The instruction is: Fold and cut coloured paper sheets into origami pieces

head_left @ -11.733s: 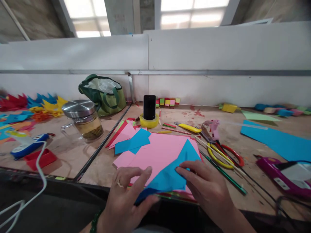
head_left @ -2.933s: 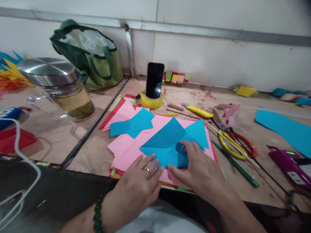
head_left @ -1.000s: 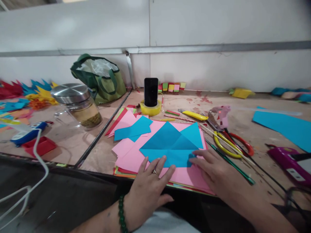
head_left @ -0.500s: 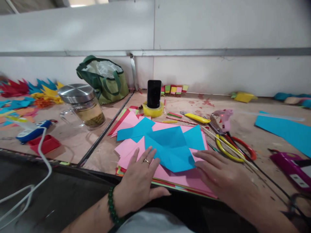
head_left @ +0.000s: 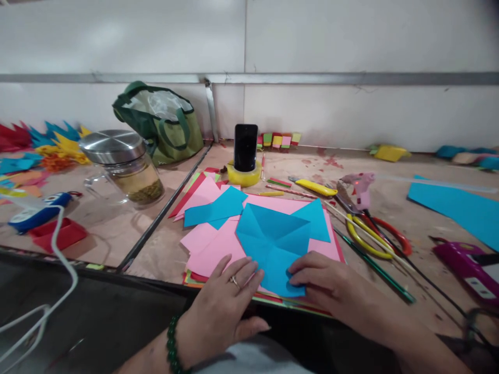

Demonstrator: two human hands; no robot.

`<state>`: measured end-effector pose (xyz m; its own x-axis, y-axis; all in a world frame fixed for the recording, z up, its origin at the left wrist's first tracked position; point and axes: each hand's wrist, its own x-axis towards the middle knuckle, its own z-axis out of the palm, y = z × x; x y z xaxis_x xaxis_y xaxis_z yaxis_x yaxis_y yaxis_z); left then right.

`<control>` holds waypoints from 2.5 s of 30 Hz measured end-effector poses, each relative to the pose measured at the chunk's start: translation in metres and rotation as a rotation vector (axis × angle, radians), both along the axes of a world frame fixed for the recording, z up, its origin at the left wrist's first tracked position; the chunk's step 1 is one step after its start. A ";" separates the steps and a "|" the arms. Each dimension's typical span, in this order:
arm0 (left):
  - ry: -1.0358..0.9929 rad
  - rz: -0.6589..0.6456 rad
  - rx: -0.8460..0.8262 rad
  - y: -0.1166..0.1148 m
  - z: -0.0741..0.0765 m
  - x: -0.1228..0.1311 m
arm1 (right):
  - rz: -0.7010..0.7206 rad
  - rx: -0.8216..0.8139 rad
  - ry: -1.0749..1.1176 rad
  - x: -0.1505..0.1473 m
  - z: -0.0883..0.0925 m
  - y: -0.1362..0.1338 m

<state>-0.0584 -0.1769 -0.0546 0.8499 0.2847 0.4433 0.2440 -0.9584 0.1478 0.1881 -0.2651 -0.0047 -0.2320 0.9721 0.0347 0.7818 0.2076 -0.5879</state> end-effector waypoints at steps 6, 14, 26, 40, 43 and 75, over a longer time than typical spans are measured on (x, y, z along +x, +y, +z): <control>-0.048 -0.060 -0.051 -0.003 0.004 -0.003 | 0.073 -0.119 0.016 0.008 0.007 0.018; -0.053 -0.065 -0.065 -0.005 0.006 -0.005 | -0.147 -0.111 -0.056 0.001 0.004 0.044; -0.146 -0.039 -0.077 -0.005 0.008 -0.002 | -0.256 -0.031 -0.085 -0.010 -0.008 0.046; -0.018 -0.064 -0.108 -0.006 0.006 -0.001 | -0.230 0.022 -0.051 -0.007 -0.014 0.042; -0.011 -0.065 -0.122 -0.005 0.007 -0.001 | -0.225 0.029 -0.052 -0.007 -0.014 0.042; 0.017 0.012 -0.370 -0.010 0.019 0.004 | -0.302 0.066 -0.090 -0.008 -0.021 0.043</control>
<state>-0.0543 -0.1868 -0.0351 0.8519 0.4330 0.2947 0.2600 -0.8381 0.4796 0.1801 -0.2224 -0.0258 0.0613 0.9939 0.0920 0.8622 -0.0062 -0.5066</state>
